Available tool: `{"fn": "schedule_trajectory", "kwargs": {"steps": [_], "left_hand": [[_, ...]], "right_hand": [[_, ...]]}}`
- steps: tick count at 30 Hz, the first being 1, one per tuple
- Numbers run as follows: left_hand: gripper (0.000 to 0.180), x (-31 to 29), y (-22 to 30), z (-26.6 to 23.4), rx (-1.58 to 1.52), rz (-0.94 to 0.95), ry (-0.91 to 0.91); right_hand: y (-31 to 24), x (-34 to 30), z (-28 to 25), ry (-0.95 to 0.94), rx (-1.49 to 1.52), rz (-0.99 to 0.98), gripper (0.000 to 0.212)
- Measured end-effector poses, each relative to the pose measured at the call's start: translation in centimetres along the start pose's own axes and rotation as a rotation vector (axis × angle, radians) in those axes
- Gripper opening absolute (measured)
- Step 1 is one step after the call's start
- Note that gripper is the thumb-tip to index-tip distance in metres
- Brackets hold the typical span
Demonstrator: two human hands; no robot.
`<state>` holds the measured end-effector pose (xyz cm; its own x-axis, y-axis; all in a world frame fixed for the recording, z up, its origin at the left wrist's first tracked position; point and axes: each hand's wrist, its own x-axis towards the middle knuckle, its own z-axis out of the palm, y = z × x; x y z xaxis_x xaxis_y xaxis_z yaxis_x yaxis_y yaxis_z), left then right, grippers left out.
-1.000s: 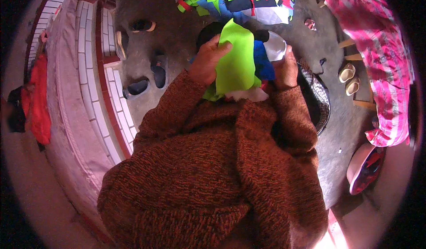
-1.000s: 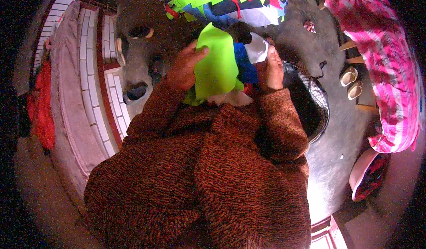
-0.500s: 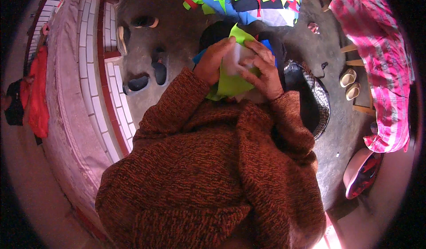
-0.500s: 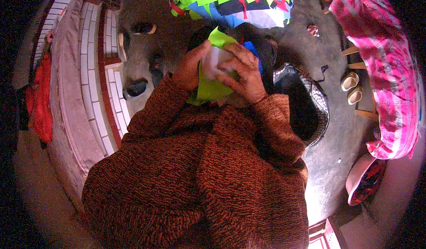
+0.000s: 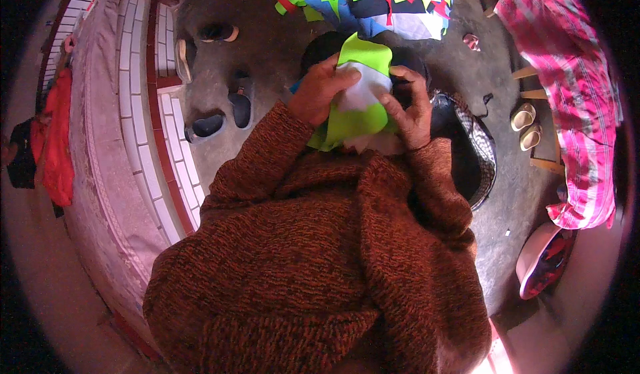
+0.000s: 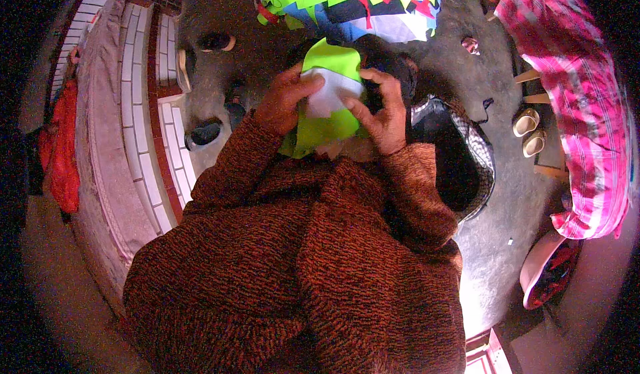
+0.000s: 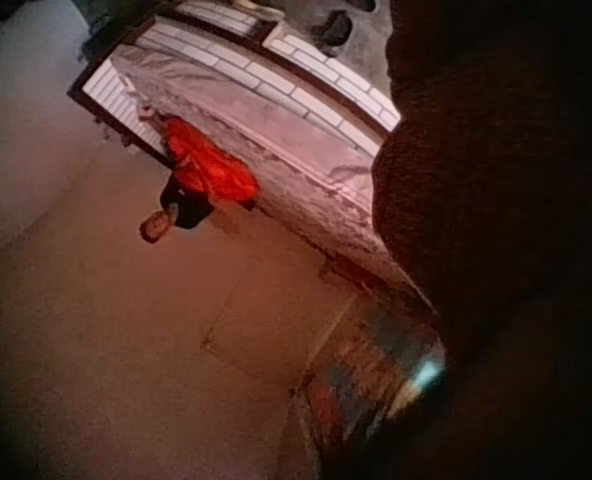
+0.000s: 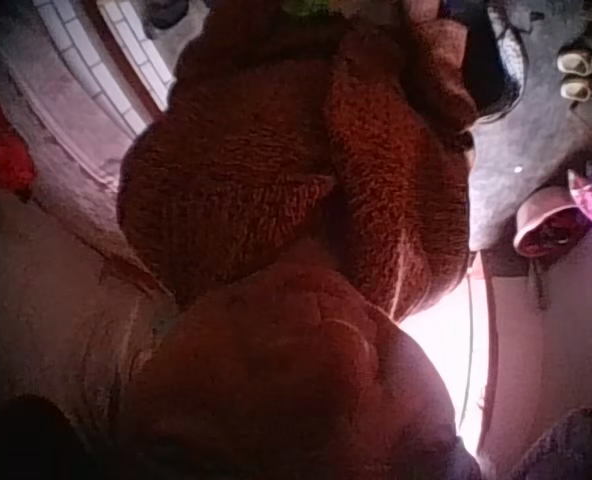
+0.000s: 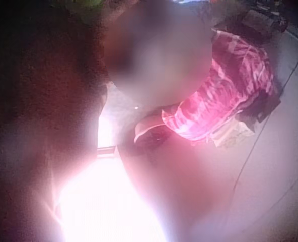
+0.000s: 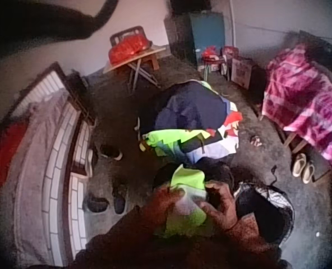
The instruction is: The person sits on the floor and folds various pieces of colorful fabric by hand. They pick up individual pieces from a pile, fold them, and place them onto a growing stack. The task involves handling multiple colors including green, red, blue, and white.
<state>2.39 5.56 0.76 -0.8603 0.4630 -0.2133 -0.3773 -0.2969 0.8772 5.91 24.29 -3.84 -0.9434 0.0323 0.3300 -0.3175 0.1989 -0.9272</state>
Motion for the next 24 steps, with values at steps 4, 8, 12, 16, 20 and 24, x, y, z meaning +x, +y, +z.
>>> {"fn": "schedule_trajectory", "kwargs": {"steps": [4, 8, 12, 16, 20, 24], "left_hand": [[0.034, -0.1, -0.4, -0.2, 0.212, -0.008, 0.027], [0.033, 0.1, -0.8, -0.1, 0.125, -0.003, -0.011], [0.030, 0.4, -1.6, -0.7, 0.073, 0.003, -0.011], [0.029, 0.5, -1.4, -0.6, 0.039, -0.022, 0.007], [0.030, 0.5, -1.7, -0.7, 0.041, -0.029, 0.015], [0.031, 0.4, -1.6, -0.9, 0.184, 0.009, -0.015]], "right_hand": [[0.4, 0.1, 0.6, -0.004, -0.050, -0.065, 0.038], [1.9, -0.6, 0.5, 0.010, 0.079, 0.063, 0.026], [1.9, -0.6, 0.5, 0.054, 0.183, 0.106, 0.021], [1.2, -0.4, 0.4, 0.121, 0.301, 0.093, 0.019], [1.1, -0.4, 0.4, 0.147, 0.467, 0.144, 0.017], [1.0, -0.3, 0.4, 0.076, 0.540, 0.118, 0.036]]}}
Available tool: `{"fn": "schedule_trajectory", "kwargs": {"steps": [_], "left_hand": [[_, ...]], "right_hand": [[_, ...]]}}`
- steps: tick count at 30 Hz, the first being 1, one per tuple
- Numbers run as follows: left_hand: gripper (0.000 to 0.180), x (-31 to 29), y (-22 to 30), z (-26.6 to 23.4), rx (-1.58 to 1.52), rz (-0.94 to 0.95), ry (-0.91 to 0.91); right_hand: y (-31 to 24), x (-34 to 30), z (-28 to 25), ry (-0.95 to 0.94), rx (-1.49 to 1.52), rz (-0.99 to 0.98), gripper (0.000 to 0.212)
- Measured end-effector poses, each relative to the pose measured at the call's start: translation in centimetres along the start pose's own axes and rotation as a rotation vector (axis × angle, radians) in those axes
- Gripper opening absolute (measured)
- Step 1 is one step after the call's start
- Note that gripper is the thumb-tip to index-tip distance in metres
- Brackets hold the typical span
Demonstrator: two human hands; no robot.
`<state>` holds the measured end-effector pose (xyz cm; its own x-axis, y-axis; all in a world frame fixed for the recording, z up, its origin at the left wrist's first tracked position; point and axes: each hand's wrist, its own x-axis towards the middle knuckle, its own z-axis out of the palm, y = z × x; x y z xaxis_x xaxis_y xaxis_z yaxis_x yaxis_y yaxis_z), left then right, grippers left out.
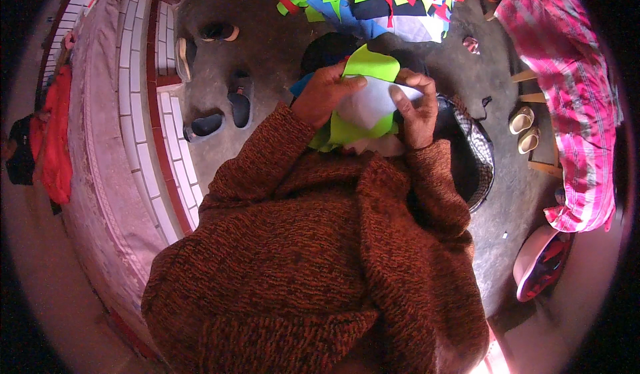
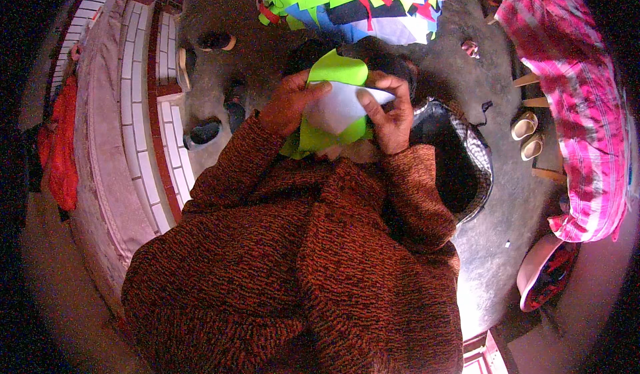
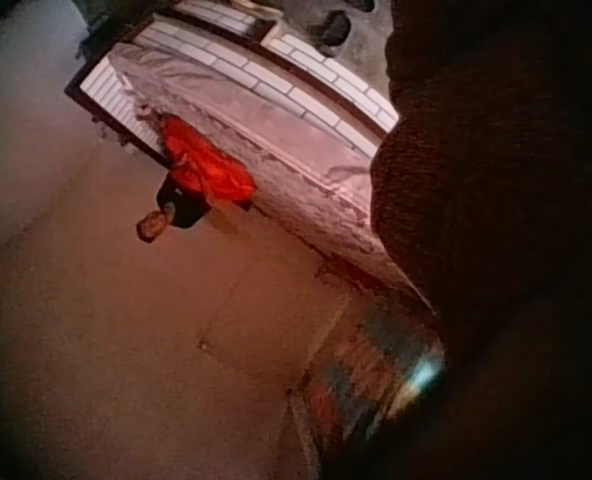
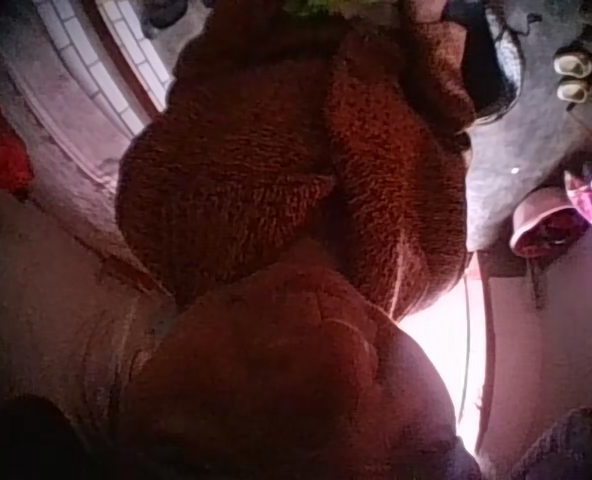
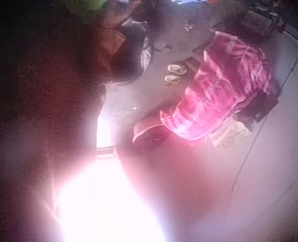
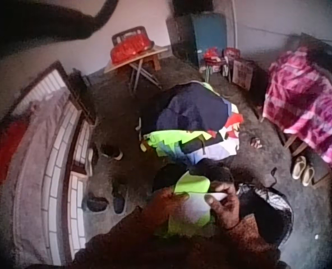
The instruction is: The person sits on the floor and folds various pieces of colorful fabric by hand. They pick up individual pieces from a pile, fold them, and place them onto a growing stack. The task involves handling multiple colors including green, red, blue, and white.
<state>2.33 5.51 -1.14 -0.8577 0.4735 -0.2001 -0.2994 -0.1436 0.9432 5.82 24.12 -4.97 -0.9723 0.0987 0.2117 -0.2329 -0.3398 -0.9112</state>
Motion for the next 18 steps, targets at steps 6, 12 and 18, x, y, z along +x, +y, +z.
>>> {"fn": "schedule_trajectory", "kwargs": {"steps": [6, 12, 18], "left_hand": [[0.037, -0.2, 0.0, -0.1, 0.039, 0.020, -0.137], [0.039, 0.0, 0.0, -0.4, 0.045, 0.099, -0.056], [0.036, -0.4, 1.6, -0.9, 0.008, -0.008, 0.084]], "right_hand": [[-0.4, 0.2, -0.1, -0.205, 0.032, 0.060, 0.061], [-0.4, -0.4, 0.0, -0.056, 0.026, 0.223, 0.032], [-0.1, -0.3, -0.6, 0.037, 0.206, 0.298, 0.032]]}}
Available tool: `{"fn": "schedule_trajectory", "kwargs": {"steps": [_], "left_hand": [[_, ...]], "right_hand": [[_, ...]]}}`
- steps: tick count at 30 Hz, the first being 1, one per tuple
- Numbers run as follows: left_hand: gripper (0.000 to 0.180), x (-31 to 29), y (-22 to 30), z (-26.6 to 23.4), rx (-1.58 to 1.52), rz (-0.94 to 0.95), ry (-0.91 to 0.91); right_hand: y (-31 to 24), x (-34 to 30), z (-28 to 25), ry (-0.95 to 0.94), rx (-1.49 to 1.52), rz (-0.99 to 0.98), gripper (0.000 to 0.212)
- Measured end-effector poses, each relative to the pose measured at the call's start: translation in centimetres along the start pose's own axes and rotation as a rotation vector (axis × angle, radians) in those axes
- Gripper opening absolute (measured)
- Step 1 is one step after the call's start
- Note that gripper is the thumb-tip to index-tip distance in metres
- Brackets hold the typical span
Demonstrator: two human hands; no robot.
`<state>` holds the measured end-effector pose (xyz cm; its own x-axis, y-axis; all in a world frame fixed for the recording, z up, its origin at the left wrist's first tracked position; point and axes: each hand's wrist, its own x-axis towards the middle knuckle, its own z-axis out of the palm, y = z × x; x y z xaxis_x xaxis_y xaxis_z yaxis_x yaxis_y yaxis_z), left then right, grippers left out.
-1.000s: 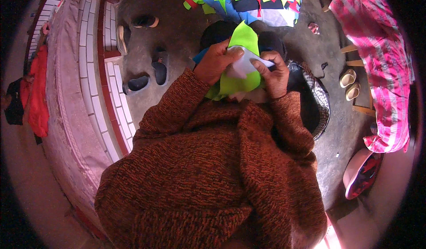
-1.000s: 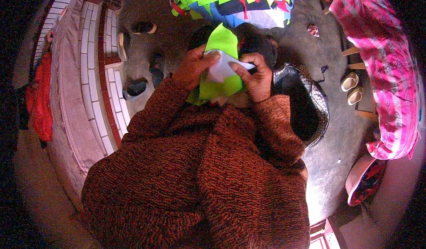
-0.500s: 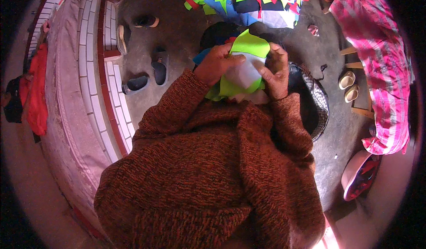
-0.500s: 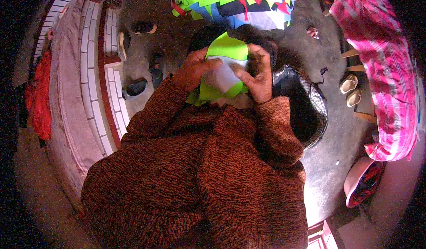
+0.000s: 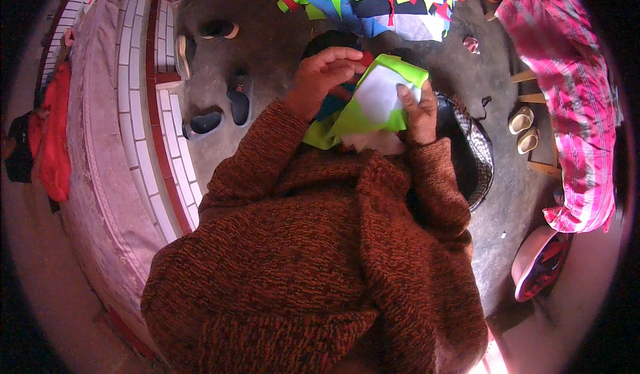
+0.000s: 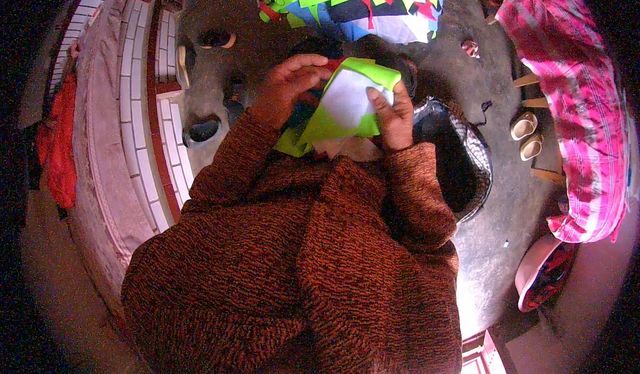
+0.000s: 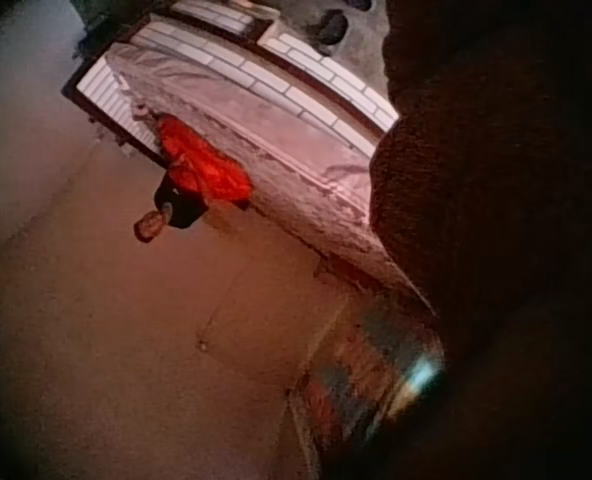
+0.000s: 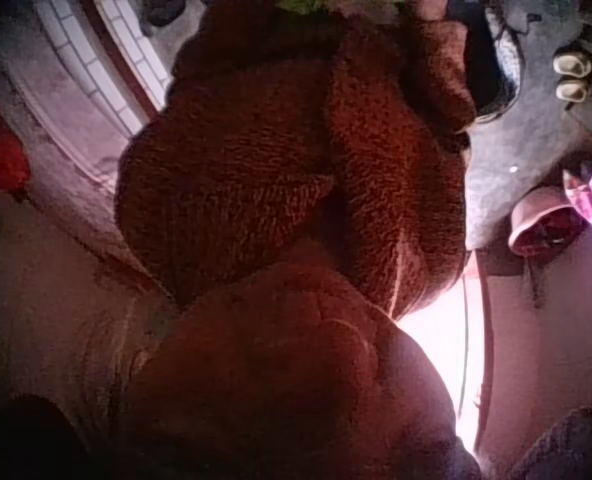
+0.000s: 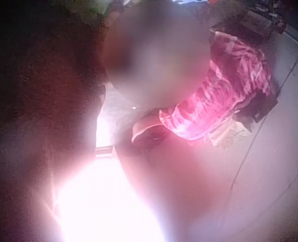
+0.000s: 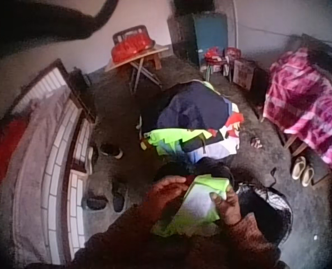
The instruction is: The person sits on the floor and folds various pieces of colorful fabric by hand. They pick up individual pieces from a pile, fold them, and place them onto a growing stack. The task involves handling multiple colors including green, red, blue, and white.
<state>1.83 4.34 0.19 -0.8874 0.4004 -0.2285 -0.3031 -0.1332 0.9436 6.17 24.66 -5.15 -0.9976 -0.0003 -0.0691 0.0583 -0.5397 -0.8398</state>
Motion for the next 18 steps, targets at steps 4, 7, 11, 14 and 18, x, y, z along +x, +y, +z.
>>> {"fn": "schedule_trajectory", "kwargs": {"steps": [4, 7, 11, 14, 18], "left_hand": [[0.038, 0.3, 0.3, -0.5, 0.138, 0.093, -0.004], [0.040, 1.1, -1.1, -0.4, 0.397, 0.266, -0.085], [0.036, 1.0, -1.2, 0.0, 0.133, -0.050, -0.228], [0.032, 1.4, 0.2, -0.4, 0.195, -0.057, -0.298], [0.033, 2.3, 3.3, -1.1, 0.117, -0.008, -0.291]], "right_hand": [[-0.3, 0.0, -0.4, -0.040, -0.170, -0.021, 0.033], [0.2, -0.2, -0.6, -0.117, -0.095, -0.003, 0.038], [0.0, -0.1, -0.4, -0.136, -0.144, -0.031, 0.046], [-0.7, -0.3, 0.4, -0.145, -0.010, 0.017, 0.044], [0.1, 0.7, 0.5, -0.043, 0.119, -0.020, 0.047]]}}
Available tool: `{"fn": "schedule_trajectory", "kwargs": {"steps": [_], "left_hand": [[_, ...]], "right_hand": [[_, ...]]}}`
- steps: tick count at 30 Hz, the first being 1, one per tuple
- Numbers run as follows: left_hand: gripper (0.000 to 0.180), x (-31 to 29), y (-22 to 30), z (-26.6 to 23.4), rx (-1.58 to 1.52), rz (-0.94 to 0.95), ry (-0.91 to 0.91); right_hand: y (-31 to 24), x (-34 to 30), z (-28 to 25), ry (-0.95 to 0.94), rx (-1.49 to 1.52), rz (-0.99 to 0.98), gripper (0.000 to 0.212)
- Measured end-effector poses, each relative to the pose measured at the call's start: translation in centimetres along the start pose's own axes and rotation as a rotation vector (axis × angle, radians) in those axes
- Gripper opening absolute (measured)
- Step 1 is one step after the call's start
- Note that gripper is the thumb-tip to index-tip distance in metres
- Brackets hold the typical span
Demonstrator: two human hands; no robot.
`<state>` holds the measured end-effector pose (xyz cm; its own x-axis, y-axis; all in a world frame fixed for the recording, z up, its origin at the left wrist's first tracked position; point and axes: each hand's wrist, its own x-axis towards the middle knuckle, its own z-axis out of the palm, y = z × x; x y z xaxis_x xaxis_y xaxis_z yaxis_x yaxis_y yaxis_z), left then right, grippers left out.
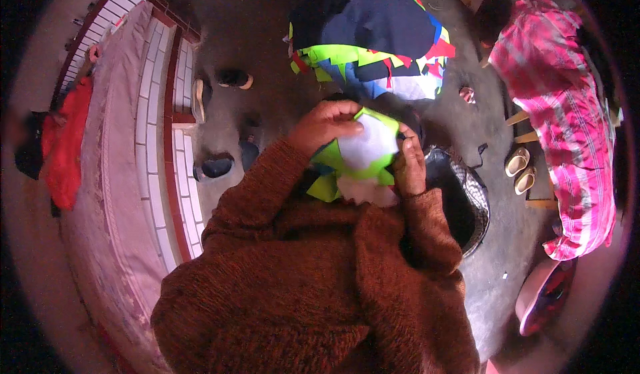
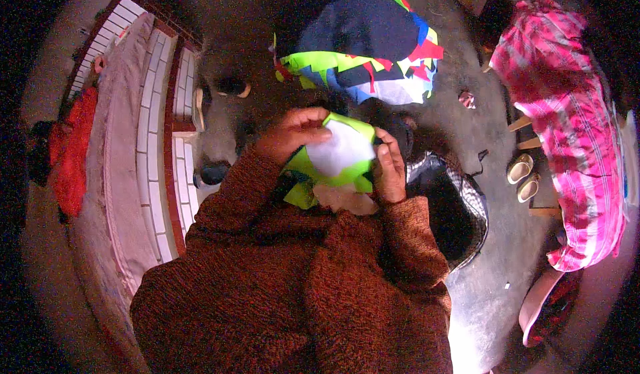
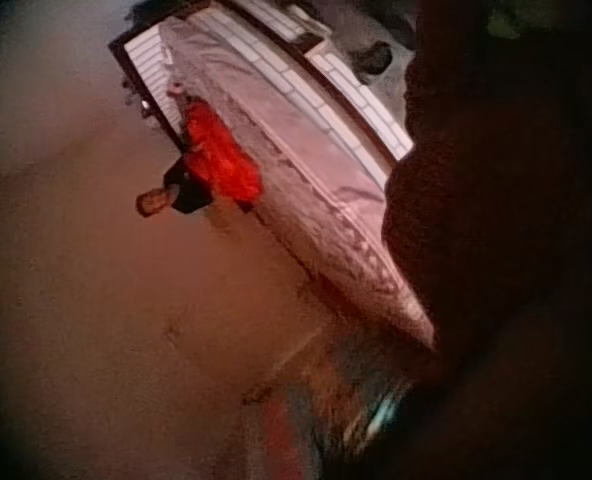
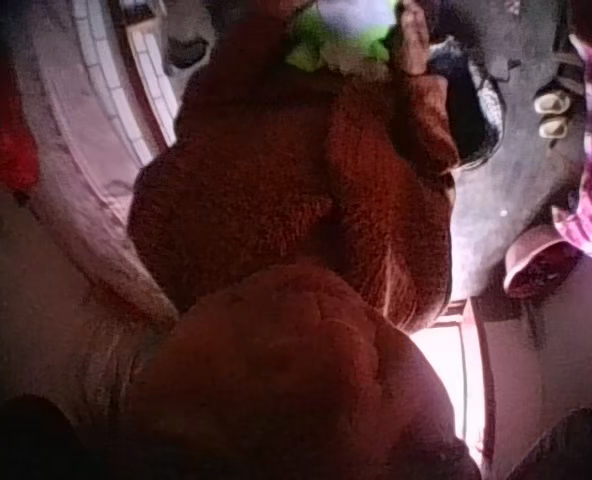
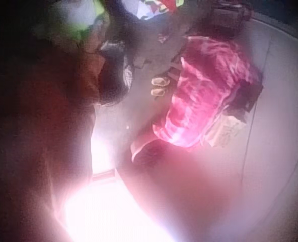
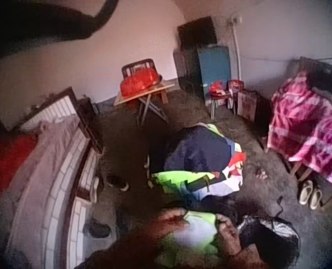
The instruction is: The person sits on the floor and folds various pieces of colorful fabric by hand. They pick up individual pieces from a pile, fold them, and place them onto a growing stack. The task involves handling multiple colors including green, red, blue, and white.
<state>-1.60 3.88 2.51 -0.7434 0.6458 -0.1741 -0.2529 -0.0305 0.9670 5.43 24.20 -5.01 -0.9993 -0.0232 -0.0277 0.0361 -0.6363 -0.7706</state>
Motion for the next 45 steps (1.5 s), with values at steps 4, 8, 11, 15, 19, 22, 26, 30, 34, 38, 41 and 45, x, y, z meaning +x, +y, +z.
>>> {"fn": "schedule_trajectory", "kwargs": {"steps": [4, 8, 11, 15, 19, 22, 26, 30, 34, 38, 41, 45], "left_hand": [[0.040, 1.2, 4.2, -0.5, -0.041, 0.168, 0.112], [0.048, 4.2, 10.2, -1.4, 0.170, 0.489, 0.281], [0.053, 7.5, 13.9, -2.4, -0.108, 0.848, 0.340], [0.057, 11.9, 13.9, -4.8, -0.064, 0.929, 0.896], [0.079, 14.6, 7.5, -6.8, -0.292, 0.370, 0.917], [0.085, 14.3, 5.7, -7.7, -0.332, 0.437, 0.855], [0.067, 14.2, 6.9, -8.3, -0.339, 0.491, 0.779], [0.040, 13.9, 6.9, -10.3, -0.179, 0.328, 0.744], [0.045, 12.7, 8.7, -11.2, -0.028, 0.412, 0.746], [0.052, 11.2, 12.4, -12.1, -0.008, 0.572, 0.845], [0.058, 10.4, 14.5, -14.0, -0.048, 0.748, 0.815], [0.054, 11.9, 14.1, -14.3, -0.335, 0.811, 0.606]], "right_hand": [[0.1, 0.1, -0.7, -0.004, -0.108, 0.076, 0.050], [0.5, 0.1, -0.8, -0.011, -0.116, 0.083, 0.050], [0.9, 0.2, -1.2, -0.052, -0.135, 0.060, 0.046], [1.5, 0.4, -1.7, -0.114, -0.137, 0.071, 0.031], [1.3, 0.2, -1.6, -0.132, -0.175, 0.086, 0.025], [1.5, 0.2, -1.7, -0.150, -0.182, 0.057, 0.023], [1.4, 0.3, -1.5, -0.145, -0.214, 0.064, 0.021], [1.7, 0.4, -1.4, -0.154, -0.203, 0.070, 0.020], [1.6, 0.3, -1.5, -0.163, -0.193, 0.068, 0.020], [1.3, 0.3, -1.4, -0.158, -0.202, 0.072, 0.019], [1.6, 0.4, -1.5, -0.172, -0.200, 0.066, 0.020], [2.0, 0.5, -1.7, -0.188, -0.182, 0.074, 0.020]]}}
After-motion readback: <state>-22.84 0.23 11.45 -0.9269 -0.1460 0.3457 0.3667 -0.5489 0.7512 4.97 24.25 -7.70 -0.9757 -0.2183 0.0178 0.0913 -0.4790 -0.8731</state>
